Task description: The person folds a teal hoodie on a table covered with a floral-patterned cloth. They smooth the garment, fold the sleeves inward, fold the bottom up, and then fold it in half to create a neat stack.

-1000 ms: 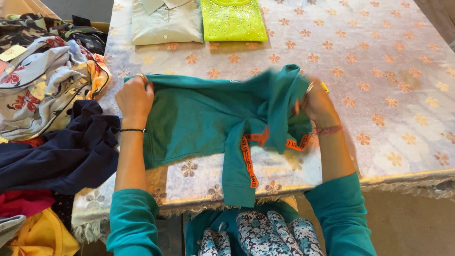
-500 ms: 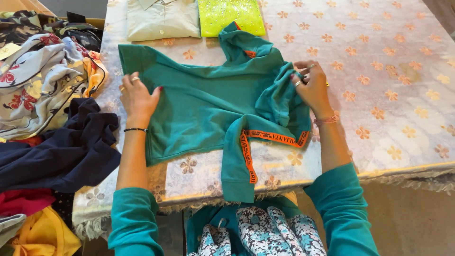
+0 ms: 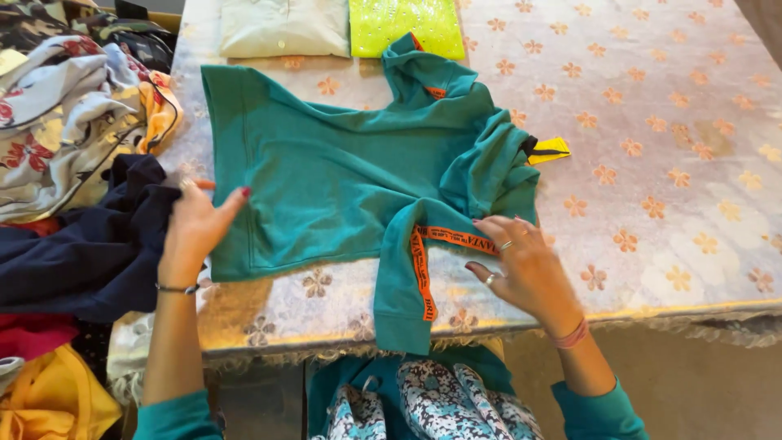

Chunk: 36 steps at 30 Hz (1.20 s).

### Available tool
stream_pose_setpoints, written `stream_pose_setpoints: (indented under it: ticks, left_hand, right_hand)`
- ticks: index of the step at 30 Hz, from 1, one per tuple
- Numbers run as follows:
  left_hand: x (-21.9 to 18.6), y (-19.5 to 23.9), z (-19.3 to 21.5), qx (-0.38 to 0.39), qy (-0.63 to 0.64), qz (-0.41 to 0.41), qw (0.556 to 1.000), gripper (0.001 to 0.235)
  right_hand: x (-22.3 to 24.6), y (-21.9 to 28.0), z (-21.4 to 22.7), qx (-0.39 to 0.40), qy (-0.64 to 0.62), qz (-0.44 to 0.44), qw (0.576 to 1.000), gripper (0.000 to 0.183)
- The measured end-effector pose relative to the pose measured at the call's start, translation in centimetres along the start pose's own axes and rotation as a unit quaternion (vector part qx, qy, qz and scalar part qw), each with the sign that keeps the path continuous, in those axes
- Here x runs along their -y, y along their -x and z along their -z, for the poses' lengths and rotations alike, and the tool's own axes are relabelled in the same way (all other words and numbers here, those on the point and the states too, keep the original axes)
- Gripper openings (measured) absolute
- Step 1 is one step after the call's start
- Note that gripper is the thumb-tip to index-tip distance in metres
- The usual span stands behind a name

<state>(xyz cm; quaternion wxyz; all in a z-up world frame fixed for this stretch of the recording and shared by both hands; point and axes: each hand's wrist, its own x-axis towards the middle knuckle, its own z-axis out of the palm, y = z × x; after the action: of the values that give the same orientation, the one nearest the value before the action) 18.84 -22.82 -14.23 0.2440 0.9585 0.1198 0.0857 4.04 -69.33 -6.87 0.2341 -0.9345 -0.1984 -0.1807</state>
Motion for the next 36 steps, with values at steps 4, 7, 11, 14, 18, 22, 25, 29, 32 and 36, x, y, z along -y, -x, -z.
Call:
stream_pose_setpoints:
  ticks: [4, 7, 11, 14, 18, 22, 25, 29, 32, 36]
  left_hand:
    - [0.2, 1.9, -0.7, 0.120, 0.146, 0.007, 0.982, 0.085]
    - [-0.5, 3.1, 0.5, -0.010, 0.108, -0.135, 0.985, 0.074]
    - [-0.7, 6.3, 5.0, 0.000, 0.112, -0.079, 0.991, 0.050]
    - [1.1, 7.2, 6.0, 0.060, 0.029, -0.077, 0.995, 0.040]
    - [0.7, 7.8, 6.6, 0.144, -0.105, -0.026, 0.984, 0.044]
    - [1.0, 7.8, 5.8, 0.121, -0.122, -0.027, 0.985, 0.048]
    - [2.3, 7.6, 5.8, 0.134, -0.116, -0.021, 0.984, 0.051]
    - [4.7, 8.1, 7.0, 0.241, 0.145, -0.123, 0.952, 0.046]
    - [5.3, 8.9, 9.2, 0.269, 0.306, -0.152, 0.901, 0.029]
    - [4.6, 11.3, 13.6, 0.165, 0.477, -0.031, 0.863, 0.030]
  right_hand:
    - [-0.5, -0.2, -1.5, -0.001, 0.188, 0.007, 0.982, 0.067]
    - [-2.6, 0.2, -1.4, 0.034, 0.272, 0.062, 0.960, 0.056]
    - [-4.0, 3.0, 3.0, -0.028, -0.110, 0.019, 0.993, 0.033]
    - [-6.7, 5.3, 5.3, 0.081, -0.372, 0.055, 0.923, 0.028]
    - [-8.6, 7.3, 6.0, 0.264, -0.261, -0.076, 0.926, 0.026]
    - [-8.1, 8.0, 5.5, 0.243, -0.246, -0.039, 0.938, 0.021]
    - [-8.1, 8.7, 4.6, 0.231, -0.304, -0.066, 0.922, 0.027]
    - [-8.6, 9.8, 4.5, 0.157, -0.461, -0.178, 0.855, 0.020]
    - [-11.2, 13.3, 5.6, 0.004, -0.586, -0.198, 0.786, 0.016]
    - [-16.0, 17.2, 8.3, -0.077, -0.586, -0.181, 0.786, 0.022]
